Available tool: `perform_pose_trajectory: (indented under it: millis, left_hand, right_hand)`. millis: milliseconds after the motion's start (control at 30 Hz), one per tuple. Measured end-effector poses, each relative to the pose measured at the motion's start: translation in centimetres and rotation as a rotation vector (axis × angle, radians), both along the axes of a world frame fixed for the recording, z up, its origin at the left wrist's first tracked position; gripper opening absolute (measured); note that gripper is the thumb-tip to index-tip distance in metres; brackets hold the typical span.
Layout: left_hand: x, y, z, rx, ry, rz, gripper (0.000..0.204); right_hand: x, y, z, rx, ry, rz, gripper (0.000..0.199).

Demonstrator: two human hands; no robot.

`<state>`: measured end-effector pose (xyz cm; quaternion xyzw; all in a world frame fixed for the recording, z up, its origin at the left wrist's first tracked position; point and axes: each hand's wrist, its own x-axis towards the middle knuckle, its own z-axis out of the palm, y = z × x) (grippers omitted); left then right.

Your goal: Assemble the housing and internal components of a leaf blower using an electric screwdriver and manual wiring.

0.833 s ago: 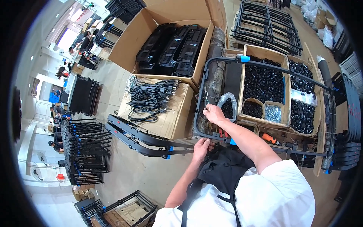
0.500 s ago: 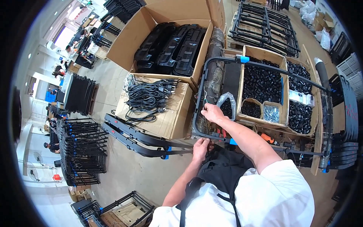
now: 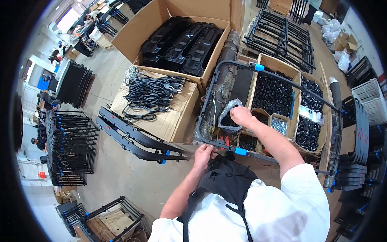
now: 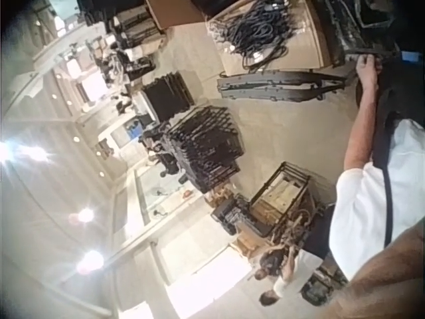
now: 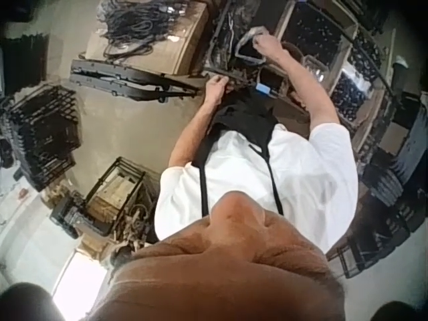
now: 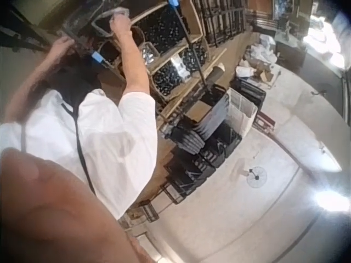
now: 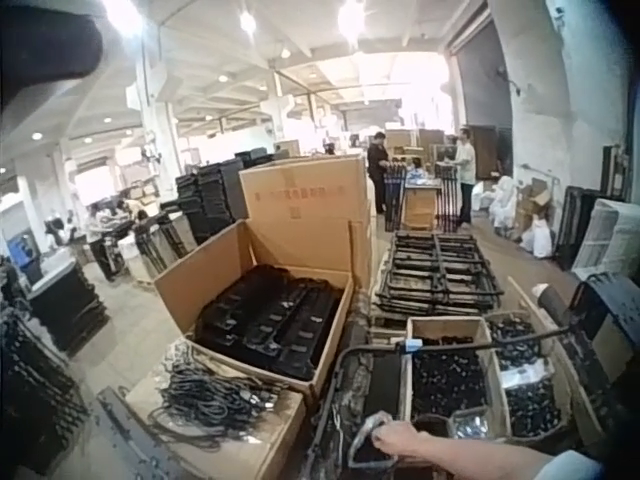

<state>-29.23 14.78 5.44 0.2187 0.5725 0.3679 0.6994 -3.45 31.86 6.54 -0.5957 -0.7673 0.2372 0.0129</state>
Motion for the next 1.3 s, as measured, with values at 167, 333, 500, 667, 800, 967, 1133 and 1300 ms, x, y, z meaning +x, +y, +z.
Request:
perform_pose_trajectory:
  millis: [167, 333, 500, 667, 800, 967, 1133, 1300]
  left_hand:
    - [-0.1, 0.1, 0.1, -0.009, -0.005, -0.018, 0.013]
    - [-0.2, 0.2, 0.2, -0.015, -0.057, -0.021, 0.014]
    - [-0.3, 0.2, 0.9, -0.016, -0.023, -0.030, 0.015]
    - [-0.5, 0.3, 0.2, 0.000, -0.023, -0.068, 0.017]
    - [-1.0, 0.3, -0.6, 0.003, -0.067, -0.060, 0.018]
    - [-0.6, 0.7, -0.3, -0.001, -0.082, -0.095, 0.017]
    - [-0.8, 0.1, -1.1, 0.044, -0.042, -0.070, 0.018]
    - [-0.5, -0.2, -1.2, 0.091, 0.040, -0.068, 0.018]
  right_hand:
    - [-2.5, -0.7, -2.4, 0.121, -0.079, -0.025, 0.029]
    - [-2.7, -1.5, -3.6, 0.091, -0.089, 0.024, 0.030]
    - [-2.1, -0.5, -1.3, -0.028, -0.071, 0.014, 0.029]
    - [0.3, 0.9, -1.1, 0.009, 0.152, -0.034, 0.030]
    - [0.2, 1.3, -0.7, -0.188, 0.370, -0.185, 0.025]
    - [1.9, 0.9, -2.4, -0.362, 0.677, -0.393, 0.026]
    - [-1.2, -1.5, 3.1, -0.447, 0.833, -0.585, 0.032]
    - [-2.3, -6.0, 5.1, -0.595, 1.131, -0.694, 0.036]
